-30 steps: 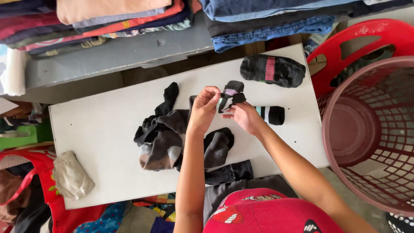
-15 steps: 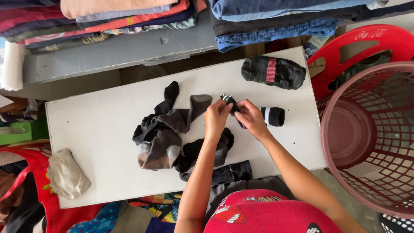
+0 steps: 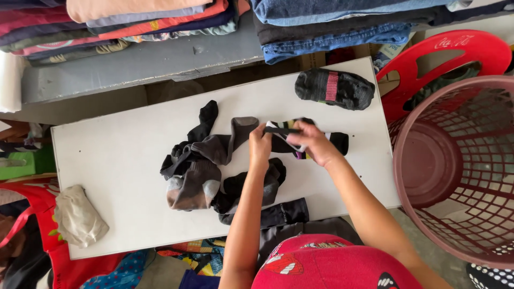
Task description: Sorting and pairing various pairs of socks from a laundry basket on a white table.
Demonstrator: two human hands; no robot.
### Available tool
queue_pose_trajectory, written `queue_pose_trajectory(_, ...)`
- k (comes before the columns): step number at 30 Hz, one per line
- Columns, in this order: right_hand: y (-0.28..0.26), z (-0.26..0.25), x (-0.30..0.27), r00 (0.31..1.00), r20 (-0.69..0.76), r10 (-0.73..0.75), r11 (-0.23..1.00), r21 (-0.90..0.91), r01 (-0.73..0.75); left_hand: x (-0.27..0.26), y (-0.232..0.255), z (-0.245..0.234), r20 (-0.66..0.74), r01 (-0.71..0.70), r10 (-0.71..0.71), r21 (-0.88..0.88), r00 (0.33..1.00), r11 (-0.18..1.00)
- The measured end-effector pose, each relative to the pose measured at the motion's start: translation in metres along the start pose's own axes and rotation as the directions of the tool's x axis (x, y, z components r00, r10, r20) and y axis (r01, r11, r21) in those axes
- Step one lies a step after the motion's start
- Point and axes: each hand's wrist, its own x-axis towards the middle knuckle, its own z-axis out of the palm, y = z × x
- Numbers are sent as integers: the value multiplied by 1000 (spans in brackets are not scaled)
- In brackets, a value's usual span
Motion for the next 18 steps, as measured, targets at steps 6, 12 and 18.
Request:
queue_pose_trajectory(6,32,-54,36,925,-28,-379,622,-748,233,-15,10,0,537,313,-36,-435,843,844)
queue_pose_trajectory(12,-22,23,-23,996,-85,-34,993,107,43,5,-16,12,198,140,-55,-442,979,886)
queue_pose_trajectory(18,19,-40,17,973,-94,-211,773,-625,107,-22,24,27,432,453,-158,-760,888,466)
